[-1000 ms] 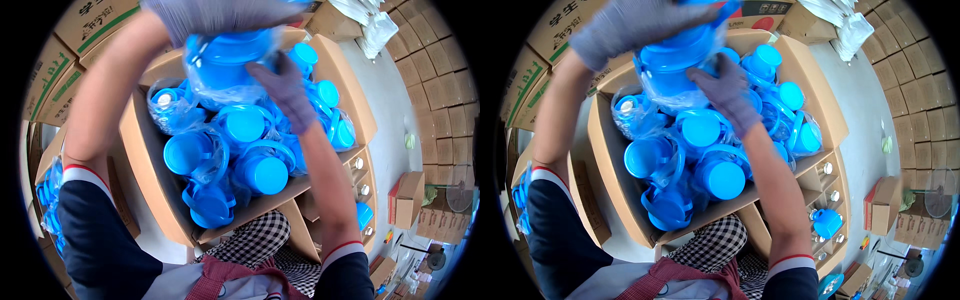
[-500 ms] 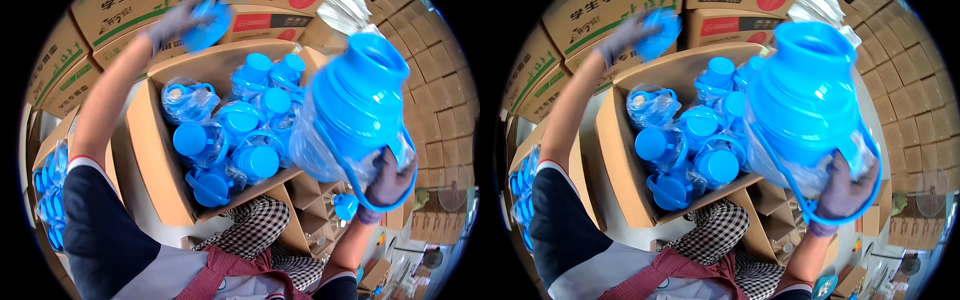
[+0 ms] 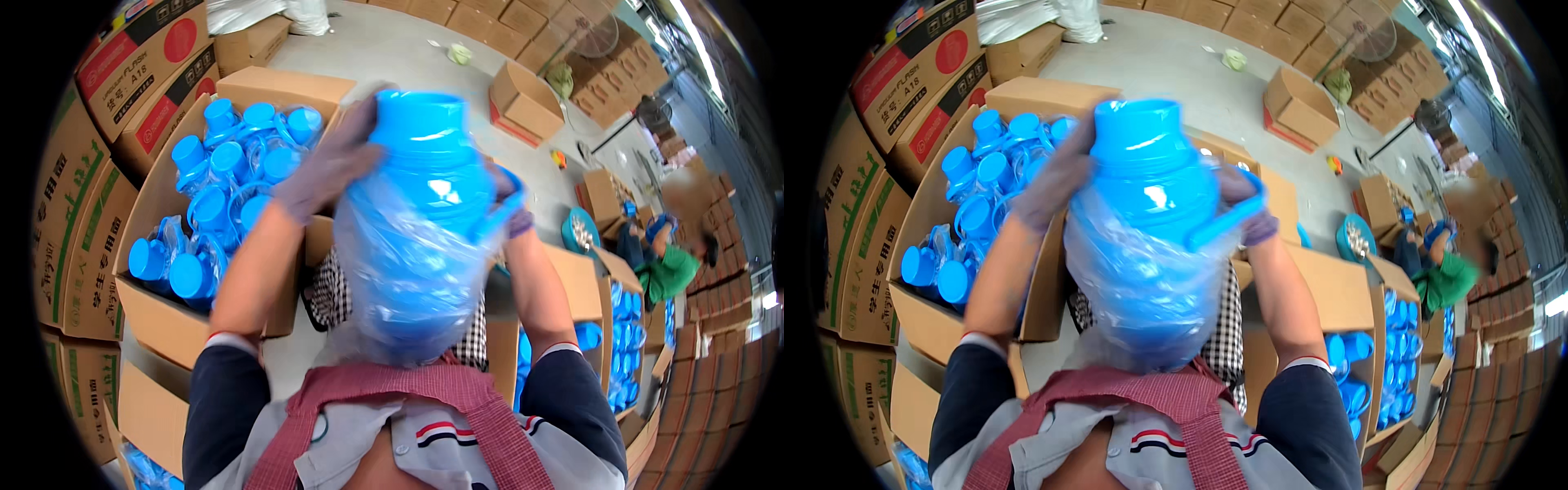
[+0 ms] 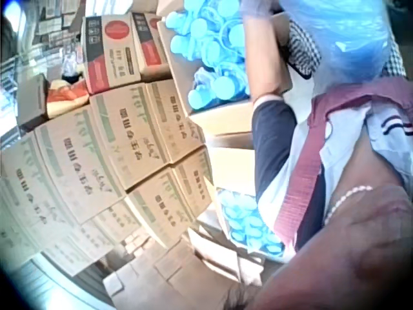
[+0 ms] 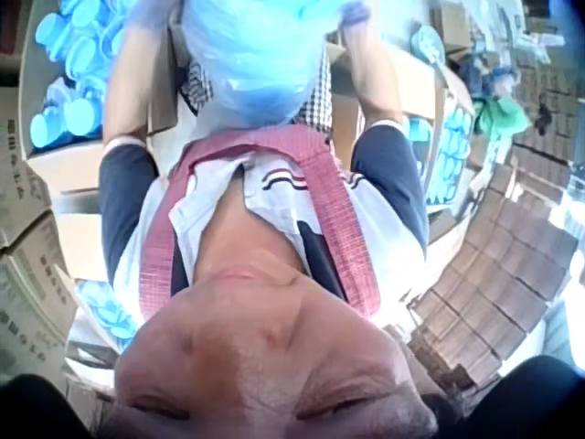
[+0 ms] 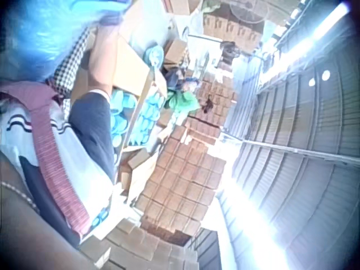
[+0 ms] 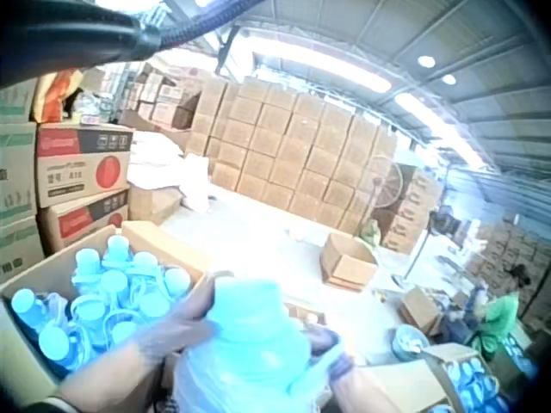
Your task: The person assembles blue plastic containers by inserting glass jars into them and securing the lids. They handle the jars and containers by hand, placing them into cardboard boxes for packaging.
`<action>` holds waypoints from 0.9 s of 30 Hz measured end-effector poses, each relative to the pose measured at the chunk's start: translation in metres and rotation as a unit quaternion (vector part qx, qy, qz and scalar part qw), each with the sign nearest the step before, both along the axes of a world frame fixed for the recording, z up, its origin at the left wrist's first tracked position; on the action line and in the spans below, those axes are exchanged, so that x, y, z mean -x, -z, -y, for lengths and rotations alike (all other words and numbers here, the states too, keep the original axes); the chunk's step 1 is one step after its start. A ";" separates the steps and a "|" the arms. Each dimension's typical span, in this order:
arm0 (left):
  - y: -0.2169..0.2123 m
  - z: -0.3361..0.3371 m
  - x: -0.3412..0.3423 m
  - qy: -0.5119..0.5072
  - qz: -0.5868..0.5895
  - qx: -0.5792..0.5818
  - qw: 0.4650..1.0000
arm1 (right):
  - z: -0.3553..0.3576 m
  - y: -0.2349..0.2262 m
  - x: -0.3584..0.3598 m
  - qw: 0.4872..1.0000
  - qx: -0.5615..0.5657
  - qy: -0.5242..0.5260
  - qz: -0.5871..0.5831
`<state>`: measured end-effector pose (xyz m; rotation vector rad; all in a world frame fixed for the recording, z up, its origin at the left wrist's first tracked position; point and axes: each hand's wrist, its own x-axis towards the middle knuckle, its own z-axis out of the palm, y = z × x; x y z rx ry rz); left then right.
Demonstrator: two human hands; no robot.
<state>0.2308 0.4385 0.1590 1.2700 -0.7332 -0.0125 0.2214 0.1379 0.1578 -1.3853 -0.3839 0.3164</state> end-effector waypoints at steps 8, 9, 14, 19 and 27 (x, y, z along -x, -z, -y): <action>0.063 0.154 0.042 0.039 -0.114 -0.147 0.982 | 0.091 0.058 0.067 0.845 0.187 0.454 0.211; 0.072 0.165 0.049 -0.029 -0.082 -0.159 0.983 | 0.066 0.051 0.079 0.836 0.202 0.461 0.218; 0.123 0.155 0.122 -0.148 0.160 -0.410 0.886 | 0.069 0.118 0.159 0.782 0.399 0.360 0.315; 0.081 0.090 0.062 -0.273 0.060 -0.182 0.943 | 0.126 0.090 0.141 0.778 0.290 0.477 0.287; 0.054 0.208 -0.030 0.021 -0.299 -0.045 0.953 | 0.107 0.096 0.018 0.953 0.099 0.221 0.182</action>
